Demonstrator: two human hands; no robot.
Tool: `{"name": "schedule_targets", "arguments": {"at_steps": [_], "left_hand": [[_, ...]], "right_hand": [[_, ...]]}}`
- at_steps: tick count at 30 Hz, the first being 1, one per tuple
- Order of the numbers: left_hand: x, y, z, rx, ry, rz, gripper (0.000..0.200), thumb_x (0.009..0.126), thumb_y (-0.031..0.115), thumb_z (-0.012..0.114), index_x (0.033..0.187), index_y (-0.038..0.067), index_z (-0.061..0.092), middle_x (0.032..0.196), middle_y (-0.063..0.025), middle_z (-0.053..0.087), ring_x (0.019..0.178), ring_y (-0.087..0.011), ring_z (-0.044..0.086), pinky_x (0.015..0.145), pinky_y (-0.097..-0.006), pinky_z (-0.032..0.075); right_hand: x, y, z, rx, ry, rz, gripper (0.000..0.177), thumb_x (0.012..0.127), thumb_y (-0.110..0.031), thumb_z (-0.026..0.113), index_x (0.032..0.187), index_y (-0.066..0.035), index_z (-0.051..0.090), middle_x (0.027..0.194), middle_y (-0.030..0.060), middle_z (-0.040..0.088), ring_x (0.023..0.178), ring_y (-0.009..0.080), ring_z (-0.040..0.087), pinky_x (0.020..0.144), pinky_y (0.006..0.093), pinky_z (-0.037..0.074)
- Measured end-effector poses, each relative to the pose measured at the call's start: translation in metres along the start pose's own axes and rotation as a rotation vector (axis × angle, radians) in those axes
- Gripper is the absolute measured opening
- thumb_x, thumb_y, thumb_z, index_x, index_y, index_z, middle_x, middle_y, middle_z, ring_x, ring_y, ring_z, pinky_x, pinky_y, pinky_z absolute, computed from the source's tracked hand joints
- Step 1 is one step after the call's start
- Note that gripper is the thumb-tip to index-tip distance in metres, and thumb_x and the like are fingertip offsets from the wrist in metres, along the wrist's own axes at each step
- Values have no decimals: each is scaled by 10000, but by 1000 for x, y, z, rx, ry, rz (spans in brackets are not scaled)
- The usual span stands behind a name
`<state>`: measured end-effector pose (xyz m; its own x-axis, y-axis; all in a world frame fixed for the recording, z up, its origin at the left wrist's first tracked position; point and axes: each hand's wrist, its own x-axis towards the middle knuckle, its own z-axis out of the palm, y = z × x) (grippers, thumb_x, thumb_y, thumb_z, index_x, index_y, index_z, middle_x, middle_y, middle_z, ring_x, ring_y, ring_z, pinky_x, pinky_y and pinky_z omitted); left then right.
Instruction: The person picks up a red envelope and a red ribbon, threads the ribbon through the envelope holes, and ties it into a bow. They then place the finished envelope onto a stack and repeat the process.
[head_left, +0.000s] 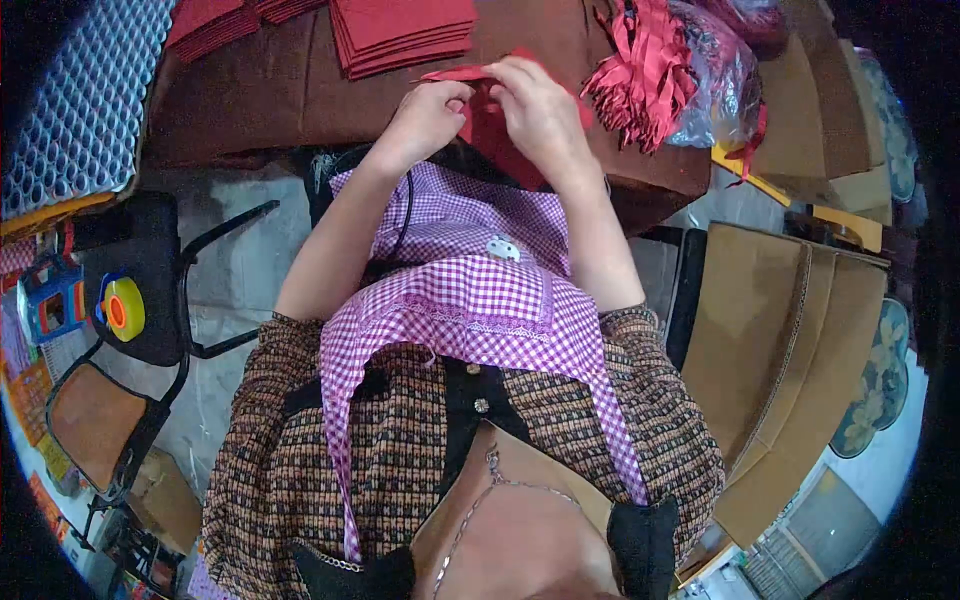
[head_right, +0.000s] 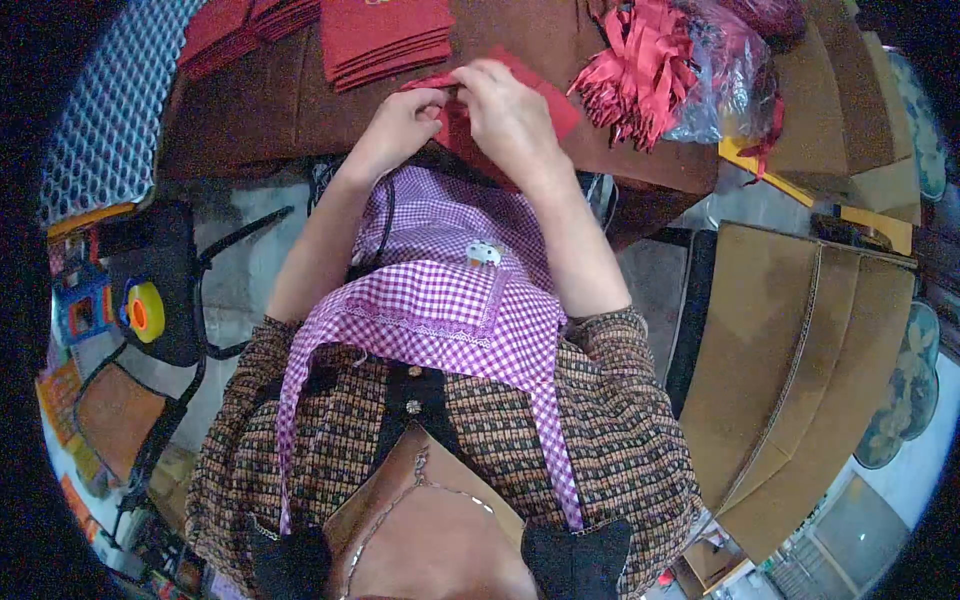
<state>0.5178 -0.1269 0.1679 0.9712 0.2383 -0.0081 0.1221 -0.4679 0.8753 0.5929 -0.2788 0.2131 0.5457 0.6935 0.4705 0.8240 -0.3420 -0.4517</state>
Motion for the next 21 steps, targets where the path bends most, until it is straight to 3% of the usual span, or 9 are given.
{"name": "schedule_targets", "arguments": {"at_steps": [2, 5, 8, 10, 14, 21], "left_hand": [[0, 8, -5, 35, -22, 47, 306, 750, 19, 592, 1054, -5, 629, 797, -66, 634, 728, -113, 561, 702, -267, 475], [0, 17, -9, 35, -79, 50, 309, 763, 19, 580, 1066, -4, 630, 836, -77, 647, 757, -122, 576, 706, -260, 476], [3, 12, -12, 42, -109, 65, 290, 787, 28, 574, 1070, -2, 634, 846, -77, 653, 779, -131, 586, 726, -258, 477], [6, 8, -21, -162, -292, 65, 281, 799, 79, 538, 1048, 3, 642, 850, -146, 661, 794, -237, 623, 756, -305, 482], [14, 3, -25, -87, -399, 139, 284, 820, 145, 579, 1049, -7, 647, 976, -134, 642, 890, -209, 603, 815, -317, 460], [16, -1, -27, -113, -504, 149, 289, 836, 177, 593, 1059, 1, 645, 965, -108, 616, 891, -198, 582, 813, -296, 449]], "right_hand": [[4, 0, -8, -9, -2, -27, 251, 809, -82, 569, 1054, -46, 610, 1045, 120, 618, 893, 330, 608, 772, 399, 501], [11, 14, -6, -223, -335, -5, 202, 778, -68, 567, 965, -52, 643, 976, 96, 628, 967, 301, 574, 828, 385, 473], [15, 25, -11, -123, -412, -39, 151, 768, -80, 579, 899, -46, 646, 925, 101, 621, 941, 302, 572, 816, 384, 468], [15, 28, -11, -120, -392, -76, 138, 755, -87, 593, 875, -42, 643, 892, 104, 615, 906, 302, 575, 806, 385, 465], [14, 27, -15, -38, -388, -114, 124, 742, -96, 615, 851, -44, 644, 839, 95, 615, 887, 294, 579, 787, 382, 468], [10, 19, -27, -20, -358, -119, 113, 729, -92, 637, 837, -63, 647, 800, 70, 611, 851, 267, 588, 732, 372, 480]]}}
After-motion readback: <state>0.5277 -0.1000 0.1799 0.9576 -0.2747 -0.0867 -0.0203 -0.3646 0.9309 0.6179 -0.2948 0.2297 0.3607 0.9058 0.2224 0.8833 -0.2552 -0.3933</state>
